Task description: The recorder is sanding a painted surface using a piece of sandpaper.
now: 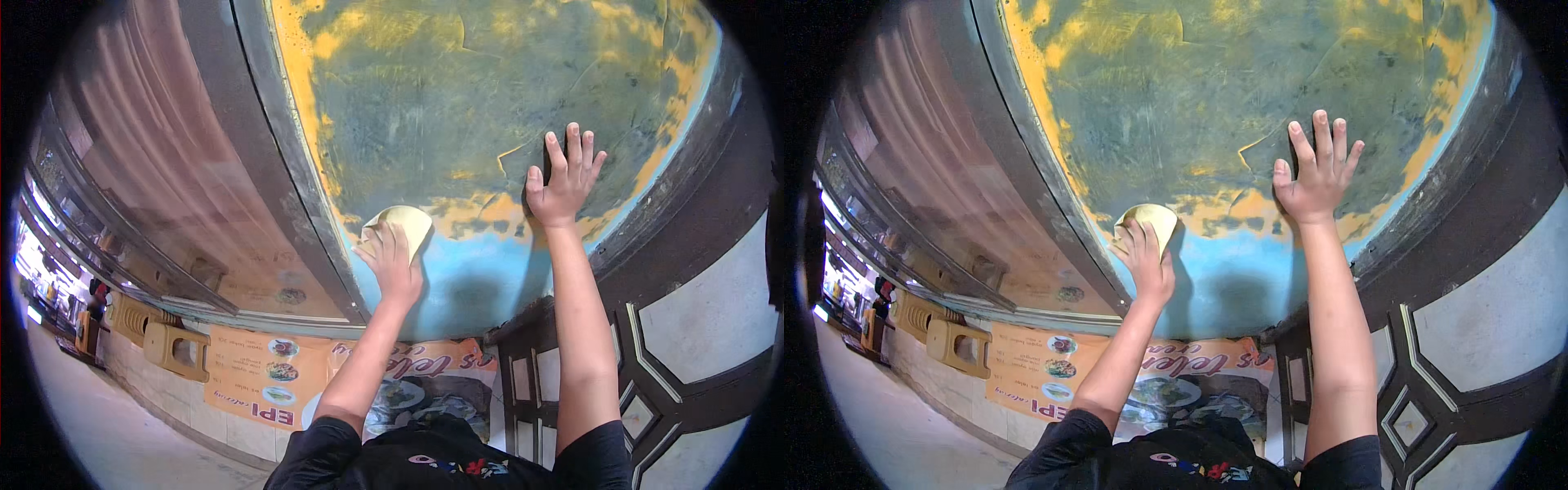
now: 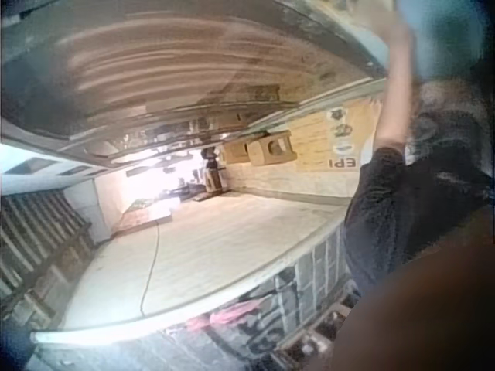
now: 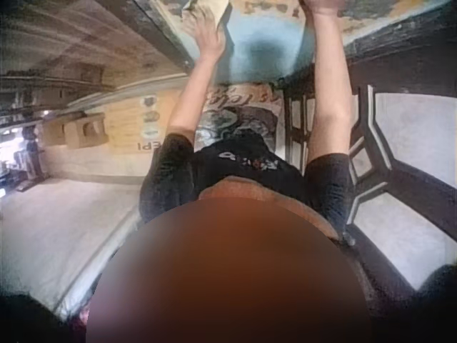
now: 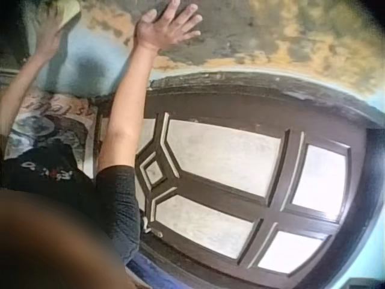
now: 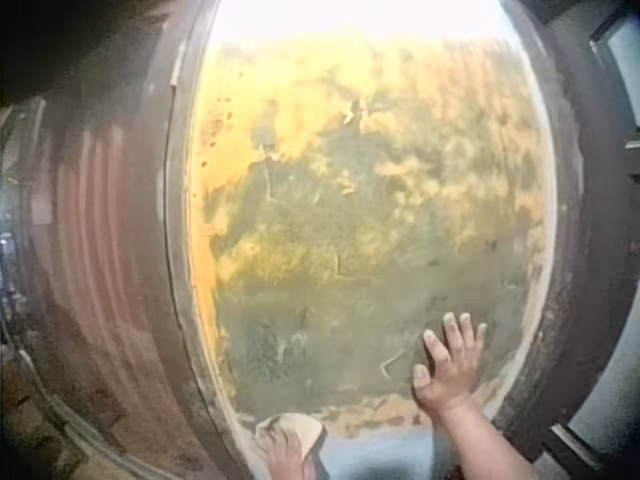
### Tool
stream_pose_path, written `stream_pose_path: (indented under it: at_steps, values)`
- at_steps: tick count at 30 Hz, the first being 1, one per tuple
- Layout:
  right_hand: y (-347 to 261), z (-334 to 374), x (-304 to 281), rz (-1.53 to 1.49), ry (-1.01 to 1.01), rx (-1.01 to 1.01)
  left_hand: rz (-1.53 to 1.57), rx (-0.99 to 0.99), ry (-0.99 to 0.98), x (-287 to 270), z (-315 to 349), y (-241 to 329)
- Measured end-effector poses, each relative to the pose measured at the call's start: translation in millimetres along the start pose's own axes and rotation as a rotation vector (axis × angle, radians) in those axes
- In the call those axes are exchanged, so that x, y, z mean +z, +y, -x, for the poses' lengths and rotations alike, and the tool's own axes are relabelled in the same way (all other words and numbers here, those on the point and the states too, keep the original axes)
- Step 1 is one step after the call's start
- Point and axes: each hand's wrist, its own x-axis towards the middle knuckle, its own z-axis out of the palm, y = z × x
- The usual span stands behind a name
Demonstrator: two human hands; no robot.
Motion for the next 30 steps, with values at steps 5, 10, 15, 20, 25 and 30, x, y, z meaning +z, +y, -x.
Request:
stream_pose_path:
  at_steps: [5, 10, 15, 20, 25, 30]
  values:
    - [-2.3, -0.7, 1.7, -0.003, 0.003, 0.003, -0.038, -0.062, -0.147, 16.2, 47.3, -14.7]
    - [-2.2, -1.5, 0.9, 0.006, 0.004, 0.011, 0.002, -0.092, -0.153, 8.7, 24.2, -2.6]
    - [-0.6, -3.6, -0.5, -0.014, 0.026, -0.007, -0.021, 0.016, 0.004, 5.1, 5.2, -12.9]
    - [-4.5, -0.5, 3.2, -0.006, 0.02, 0.001, -0.08, -0.139, -0.335, 22.9, 70.4, -20.7]
    - [2.0, 0.2, -1.4, 0.003, 0.021, 0.001, -0.029, -0.076, -0.12, 6.7, 13.8, -5.9]
    - [-2.1, -2.1, 1.1, -0.006, 0.021, 0.002, -0.078, -0.051, -0.155, 20.0, 54.1, -30.0]
